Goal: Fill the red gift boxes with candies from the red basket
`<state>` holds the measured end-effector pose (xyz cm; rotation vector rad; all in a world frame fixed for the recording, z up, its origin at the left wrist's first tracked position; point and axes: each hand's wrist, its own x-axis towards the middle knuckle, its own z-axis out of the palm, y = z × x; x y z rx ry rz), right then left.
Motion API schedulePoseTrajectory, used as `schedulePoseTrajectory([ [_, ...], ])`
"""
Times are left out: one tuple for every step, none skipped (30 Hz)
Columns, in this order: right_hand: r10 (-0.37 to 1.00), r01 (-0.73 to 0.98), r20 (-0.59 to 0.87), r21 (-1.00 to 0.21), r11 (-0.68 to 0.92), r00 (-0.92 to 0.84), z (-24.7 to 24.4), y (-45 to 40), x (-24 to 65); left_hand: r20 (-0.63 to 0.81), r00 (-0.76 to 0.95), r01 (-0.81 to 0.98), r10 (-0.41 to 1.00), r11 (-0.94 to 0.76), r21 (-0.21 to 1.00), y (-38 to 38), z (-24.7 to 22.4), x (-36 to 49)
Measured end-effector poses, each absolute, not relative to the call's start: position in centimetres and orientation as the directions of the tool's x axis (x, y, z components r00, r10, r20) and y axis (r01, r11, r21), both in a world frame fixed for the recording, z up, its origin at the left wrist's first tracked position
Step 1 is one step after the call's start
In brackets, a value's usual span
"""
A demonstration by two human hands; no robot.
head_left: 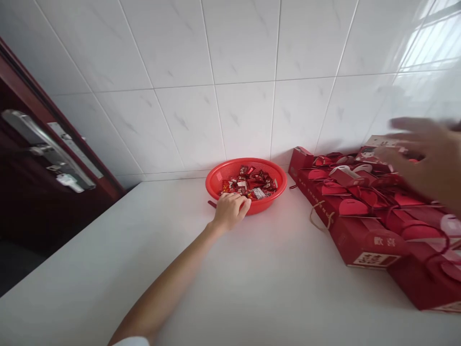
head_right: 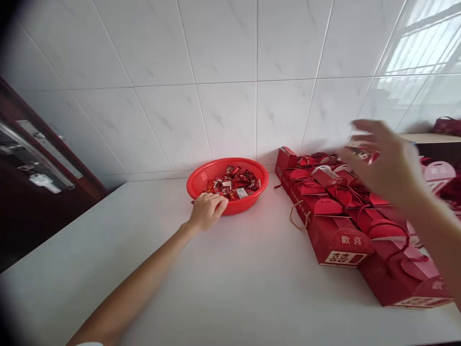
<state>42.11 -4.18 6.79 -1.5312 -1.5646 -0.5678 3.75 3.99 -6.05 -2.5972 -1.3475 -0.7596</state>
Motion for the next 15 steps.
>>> schedulePoseTrajectory([
  [0.582, 0.924, 0.812, -0.199, 0.327, -0.031, 5.9, -5.3, 38.4, 0.482, 0.476, 0.794, 0.735, -0.595, 0.123, 3.9, -6.1, 3.8],
  [0.549, 0.846, 0.809, -0.132, 0.516, -0.208, 4.5, -6.7, 34.6, 0.479, 0.474, 0.797, 0.739, -0.591, 0.124, 3.9, -6.1, 3.8],
  [0.486, 0.723, 0.776, -0.055, 0.689, -0.404, 2.7, -8.0, 31.0, 0.471, 0.472, 0.802, 0.745, -0.585, 0.123, 3.8, -6.1, 3.8],
  [0.398, 0.593, 0.737, 0.005, 0.805, -0.547, 0.4, -9.4, 27.7, 0.458, 0.471, 0.807, 0.754, -0.578, 0.123, 3.8, -6.0, 3.8],
  [0.319, 0.465, 0.701, 0.021, 0.885, -0.639, -2.1, -10.6, 24.7, 0.434, 0.477, 0.808, 0.765, -0.575, 0.126, 3.8, -5.9, 3.8],
  [0.273, 0.367, 0.659, 0.004, 0.93, -0.7, -4.8, -11.6, 22.3, 0.396, 0.494, 0.802, 0.774, -0.582, 0.136, 3.8, -5.6, 3.6],
  [0.262, 0.327, 0.632, -0.014, 0.945, -0.729, -7.4, -12.4, 20.4, 0.344, 0.527, 0.785, 0.777, -0.601, 0.154, 3.9, -5.1, 3.4],
  [0.227, 0.305, 0.655, 0.005, 0.952, -0.721, -9.8, -13.0, 18.9, 0.284, 0.575, 0.754, 0.768, -0.631, 0.181, 4.1, -4.5, 3.0],
  [0.155, 0.255, 0.658, 0.059, 0.965, -0.737, -11.9, -13.4, 17.8, 0.222, 0.627, 0.717, 0.747, -0.664, 0.213, 4.2, -3.6, 2.4],
  [0.102, 0.221, 0.651, 0.102, 0.97, -0.752, -13.6, -13.8, 17.1, 0.168, 0.676, 0.677, 0.718, -0.694, 0.243, 4.4, -2.6, 1.6],
  [0.072, 0.208, 0.646, 0.137, 0.969, -0.76, -14.8, -13.9, 16.7, 0.132, 0.707, 0.652, 0.695, -0.713, 0.26, 4.6, -1.3, 0.5],
  [0.064, 0.204, 0.639, 0.147, 0.968, -0.766, -15.6, -14.1, 16.5, 0.113, 0.708, 0.659, 0.697, -0.709, 0.25, 4.7, 0.2, -0.9],
  [0.076, 0.211, 0.635, 0.14, 0.967, -0.769, -16.0, -14.1, 16.4, 0.109, 0.683, 0.694, 0.722, -0.688, 0.214, 4.6, 1.8, -2.6],
  [0.098, 0.224, 0.639, 0.119, 0.967, -0.763, -16.3, -14.1, 16.4, 0.112, 0.642, 0.741, 0.759, -0.651, 0.166, 4.4, 3.4, -4.5],
  [0.124, 0.238, 0.649, 0.09, 0.967, -0.75, -16.3, -14.0, 16.5, 0.088, 0.603, 0.785, 0.793, -0.61, 0.11, 4.0, 5.0, -6.6],
])
